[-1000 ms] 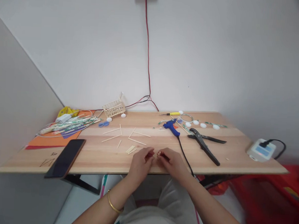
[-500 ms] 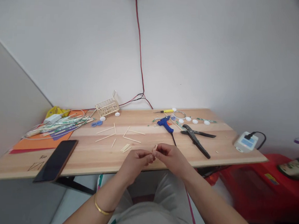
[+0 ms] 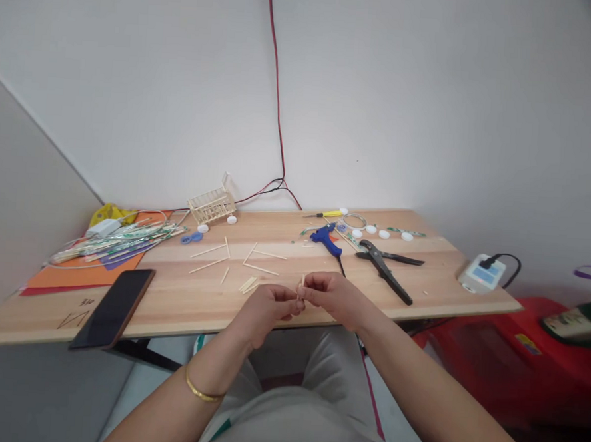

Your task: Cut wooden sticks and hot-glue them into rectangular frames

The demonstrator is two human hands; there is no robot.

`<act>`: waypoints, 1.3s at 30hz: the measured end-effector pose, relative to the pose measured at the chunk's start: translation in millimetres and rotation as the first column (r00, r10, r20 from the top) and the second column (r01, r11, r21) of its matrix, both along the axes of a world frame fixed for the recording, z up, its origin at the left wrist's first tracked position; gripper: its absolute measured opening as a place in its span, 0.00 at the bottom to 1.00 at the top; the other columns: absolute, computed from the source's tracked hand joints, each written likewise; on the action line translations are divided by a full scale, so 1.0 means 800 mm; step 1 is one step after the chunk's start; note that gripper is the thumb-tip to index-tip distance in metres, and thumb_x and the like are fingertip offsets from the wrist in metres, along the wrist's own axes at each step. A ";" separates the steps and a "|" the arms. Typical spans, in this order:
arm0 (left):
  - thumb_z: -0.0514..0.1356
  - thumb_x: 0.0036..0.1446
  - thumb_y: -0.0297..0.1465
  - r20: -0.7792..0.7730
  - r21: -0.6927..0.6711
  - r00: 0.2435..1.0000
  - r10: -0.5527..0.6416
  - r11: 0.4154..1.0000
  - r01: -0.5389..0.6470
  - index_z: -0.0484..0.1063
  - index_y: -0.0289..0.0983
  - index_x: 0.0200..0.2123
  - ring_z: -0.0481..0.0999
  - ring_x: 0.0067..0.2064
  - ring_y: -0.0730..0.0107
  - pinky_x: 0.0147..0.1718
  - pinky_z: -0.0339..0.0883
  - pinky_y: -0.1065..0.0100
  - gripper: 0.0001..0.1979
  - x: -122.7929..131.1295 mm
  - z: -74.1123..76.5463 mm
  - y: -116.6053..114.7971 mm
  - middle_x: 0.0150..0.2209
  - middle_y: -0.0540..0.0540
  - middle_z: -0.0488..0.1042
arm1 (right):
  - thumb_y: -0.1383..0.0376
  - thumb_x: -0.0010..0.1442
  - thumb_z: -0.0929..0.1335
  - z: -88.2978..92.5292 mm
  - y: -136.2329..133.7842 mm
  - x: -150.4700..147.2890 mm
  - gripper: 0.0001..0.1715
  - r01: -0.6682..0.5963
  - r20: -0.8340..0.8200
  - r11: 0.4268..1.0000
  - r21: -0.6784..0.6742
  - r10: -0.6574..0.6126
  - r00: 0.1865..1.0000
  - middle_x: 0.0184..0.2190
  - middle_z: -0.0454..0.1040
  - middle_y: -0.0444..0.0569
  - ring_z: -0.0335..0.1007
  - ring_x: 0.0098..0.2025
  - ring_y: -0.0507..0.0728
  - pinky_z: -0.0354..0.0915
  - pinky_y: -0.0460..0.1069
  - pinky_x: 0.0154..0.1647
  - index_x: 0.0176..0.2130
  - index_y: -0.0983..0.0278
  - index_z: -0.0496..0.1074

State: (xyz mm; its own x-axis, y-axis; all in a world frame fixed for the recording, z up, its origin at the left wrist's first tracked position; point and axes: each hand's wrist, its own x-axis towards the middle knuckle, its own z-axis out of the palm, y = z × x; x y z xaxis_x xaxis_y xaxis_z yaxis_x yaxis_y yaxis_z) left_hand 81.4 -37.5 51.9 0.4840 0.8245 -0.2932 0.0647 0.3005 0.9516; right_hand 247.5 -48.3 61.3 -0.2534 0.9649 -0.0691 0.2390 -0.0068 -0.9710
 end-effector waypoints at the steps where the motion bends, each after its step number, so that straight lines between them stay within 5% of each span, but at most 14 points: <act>1: 0.66 0.39 0.33 0.002 -0.013 1.000 0.006 1.000 -0.006 0.76 0.33 0.26 0.66 0.28 0.75 0.31 0.58 0.71 0.10 0.001 -0.001 0.001 0.26 0.48 0.73 | 0.55 0.52 0.67 0.000 0.001 0.001 0.16 -0.004 0.015 1.000 0.002 0.004 1.000 0.19 0.61 0.39 0.53 0.23 0.48 0.50 0.44 0.24 0.24 0.65 0.66; 4: 0.67 0.38 0.33 0.040 -0.042 0.998 0.042 0.998 -0.041 0.75 0.33 0.25 0.68 0.29 0.75 0.32 0.58 0.71 0.10 0.003 -0.003 0.003 0.26 0.48 0.73 | 0.57 0.53 0.67 0.001 0.001 0.004 0.16 -0.021 0.039 0.999 0.036 0.020 0.999 0.19 0.61 0.39 0.54 0.23 0.48 0.52 0.44 0.24 0.24 0.65 0.64; 6: 0.68 0.37 0.33 0.096 -0.107 0.993 0.075 0.992 -0.064 0.74 0.32 0.24 0.68 0.29 0.75 0.32 0.58 0.71 0.11 0.004 -0.005 0.003 0.25 0.48 0.73 | 0.58 0.52 0.68 0.003 -0.006 0.006 0.12 -0.024 0.025 0.997 0.077 0.023 0.999 0.24 0.65 0.41 0.59 0.26 0.49 0.57 0.44 0.27 0.30 0.65 0.66; 9: 0.69 0.36 0.33 0.195 -0.232 0.975 0.109 0.971 -0.062 0.73 0.32 0.24 0.68 0.27 0.76 0.31 0.58 0.71 0.12 0.005 -0.005 0.003 0.24 0.49 0.71 | 0.65 0.49 0.69 0.007 -0.021 0.005 0.19 0.012 0.103 0.969 0.246 -0.039 0.994 0.34 0.68 0.45 0.64 0.34 0.51 0.62 0.47 0.36 0.42 0.63 0.64; 13: 0.69 0.37 0.33 0.292 -0.290 0.953 0.077 0.957 0.011 0.74 0.31 0.27 0.69 0.27 0.75 0.32 0.60 0.69 0.13 0.007 -0.001 0.001 0.24 0.48 0.71 | 0.71 0.51 0.66 0.009 -0.035 -0.003 0.11 -0.008 0.292 0.874 0.486 -0.153 0.944 0.34 0.67 0.46 0.63 0.36 0.53 0.61 0.48 0.39 0.37 0.62 0.64; 21: 0.68 0.40 0.32 0.345 -0.272 0.937 0.051 0.961 0.048 0.75 0.32 0.27 0.71 0.31 0.71 0.37 0.63 0.66 0.11 0.007 0.004 -0.008 0.27 0.46 0.72 | 0.73 0.53 0.65 0.002 -0.038 -0.007 0.07 0.018 0.278 0.843 0.537 -0.197 0.940 0.32 0.67 0.45 0.64 0.36 0.53 0.60 0.48 0.37 0.33 0.62 0.63; 26: 0.68 0.38 0.33 0.237 -0.088 0.968 0.085 0.994 -0.066 0.72 0.32 0.21 0.64 0.25 0.78 0.30 0.58 0.72 0.11 0.007 0.000 -0.013 0.21 0.51 0.68 | 0.65 0.49 0.71 -0.002 -0.035 0.007 0.19 0.025 -0.022 0.964 0.265 -0.020 1.000 0.35 0.68 0.45 0.64 0.35 0.51 0.63 0.47 0.38 0.40 0.62 0.63; 29: 0.66 0.42 0.34 0.156 0.103 0.987 0.044 0.993 -0.060 0.73 0.32 0.24 0.66 0.29 0.75 0.33 0.58 0.71 0.10 0.008 -0.004 -0.014 0.24 0.50 0.70 | 0.61 0.53 0.69 -0.004 -0.028 0.008 0.13 0.056 -0.068 0.986 0.156 -0.046 0.997 0.31 0.68 0.44 0.63 0.32 0.50 0.62 0.46 0.34 0.38 0.63 0.66; 34: 0.63 0.45 0.34 -0.002 0.332 0.999 0.035 0.943 -0.033 0.75 0.34 0.26 0.69 0.33 0.70 0.34 0.61 0.70 0.07 0.006 -0.006 -0.009 0.28 0.48 0.73 | 0.61 0.55 0.67 0.000 -0.023 0.002 0.08 0.054 0.102 0.978 0.203 -0.076 0.992 0.24 0.67 0.42 0.60 0.28 0.50 0.58 0.45 0.29 0.28 0.65 0.68; 37: 0.63 0.46 0.32 -0.045 0.353 0.996 -0.076 0.931 0.087 0.76 0.35 0.31 0.72 0.38 0.67 0.39 0.63 0.68 0.08 0.001 -0.001 0.001 0.34 0.46 0.76 | 0.62 0.55 0.66 0.002 -0.020 0.003 0.07 0.036 0.174 0.965 0.259 -0.083 0.981 0.24 0.68 0.42 0.61 0.28 0.50 0.57 0.45 0.29 0.29 0.64 0.69; 39: 0.62 0.46 0.30 0.004 0.325 0.998 -0.069 0.944 0.064 0.75 0.36 0.35 0.73 0.39 0.67 0.41 0.64 0.67 0.10 -0.001 0.001 0.009 0.36 0.45 0.76 | 0.62 0.55 0.66 0.000 -0.015 0.005 0.07 0.037 0.187 0.948 0.315 -0.100 0.977 0.26 0.69 0.43 0.62 0.29 0.51 0.58 0.45 0.31 0.30 0.64 0.70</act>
